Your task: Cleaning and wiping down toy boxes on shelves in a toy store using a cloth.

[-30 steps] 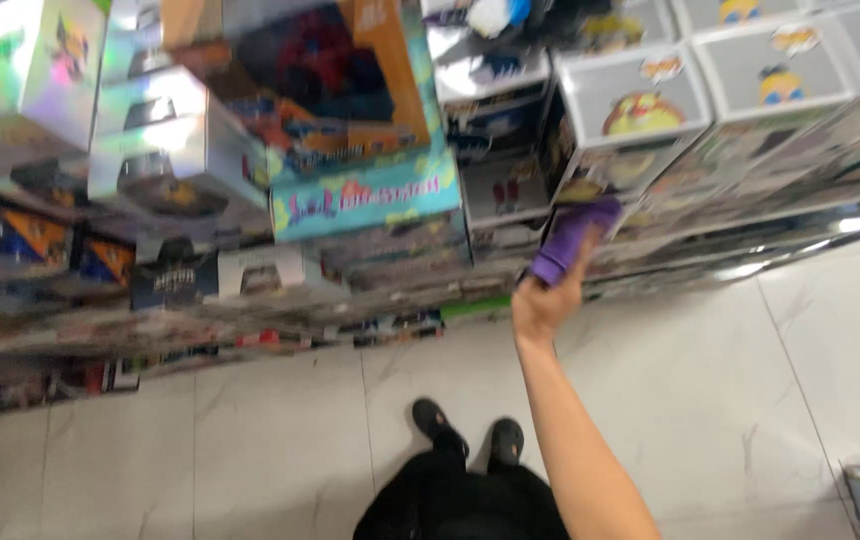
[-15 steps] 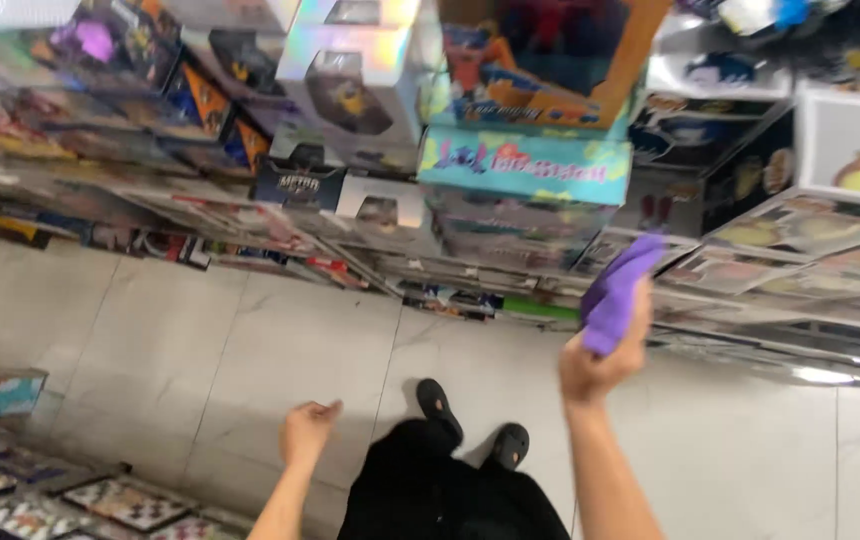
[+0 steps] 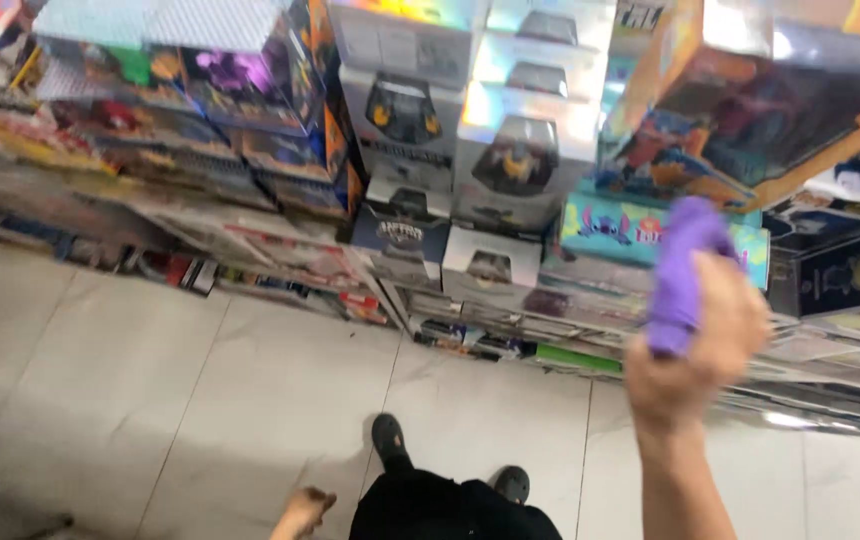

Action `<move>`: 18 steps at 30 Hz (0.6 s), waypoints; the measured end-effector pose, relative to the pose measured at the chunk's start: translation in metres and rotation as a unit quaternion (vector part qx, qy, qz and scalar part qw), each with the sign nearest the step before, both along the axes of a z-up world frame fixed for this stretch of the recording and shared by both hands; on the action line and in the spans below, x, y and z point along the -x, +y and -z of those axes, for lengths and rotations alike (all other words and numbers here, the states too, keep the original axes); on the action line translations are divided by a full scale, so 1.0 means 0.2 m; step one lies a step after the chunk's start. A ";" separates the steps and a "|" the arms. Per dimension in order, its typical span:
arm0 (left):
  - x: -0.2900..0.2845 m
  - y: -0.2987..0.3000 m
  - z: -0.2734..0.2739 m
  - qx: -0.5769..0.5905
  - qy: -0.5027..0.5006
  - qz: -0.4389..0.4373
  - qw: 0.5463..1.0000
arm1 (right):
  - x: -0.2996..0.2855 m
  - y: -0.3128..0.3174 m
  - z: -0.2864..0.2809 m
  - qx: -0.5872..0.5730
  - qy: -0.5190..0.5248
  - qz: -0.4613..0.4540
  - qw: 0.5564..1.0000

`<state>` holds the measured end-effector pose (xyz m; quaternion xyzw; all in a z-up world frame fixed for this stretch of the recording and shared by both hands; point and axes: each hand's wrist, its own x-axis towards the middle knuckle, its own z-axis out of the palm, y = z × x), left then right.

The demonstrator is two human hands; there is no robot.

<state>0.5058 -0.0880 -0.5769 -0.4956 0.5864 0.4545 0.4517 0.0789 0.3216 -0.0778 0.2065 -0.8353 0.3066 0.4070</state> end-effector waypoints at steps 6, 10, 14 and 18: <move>0.07 -0.35 0.13 0.129 0.078 0.109 0.983 | 0.09 -0.27 -0.12 -0.183 -0.089 0.020 0.979; 0.37 -0.50 0.19 0.101 0.092 0.178 0.974 | 0.23 -0.04 0.00 -0.165 -0.109 0.170 0.965; 0.47 -0.59 0.19 0.084 0.081 0.237 0.964 | 0.17 -0.26 -0.08 -0.159 -0.142 0.065 0.975; 0.30 -0.84 0.10 0.113 0.058 0.197 0.972 | 0.11 -0.73 -0.28 -0.140 -0.099 -0.104 0.980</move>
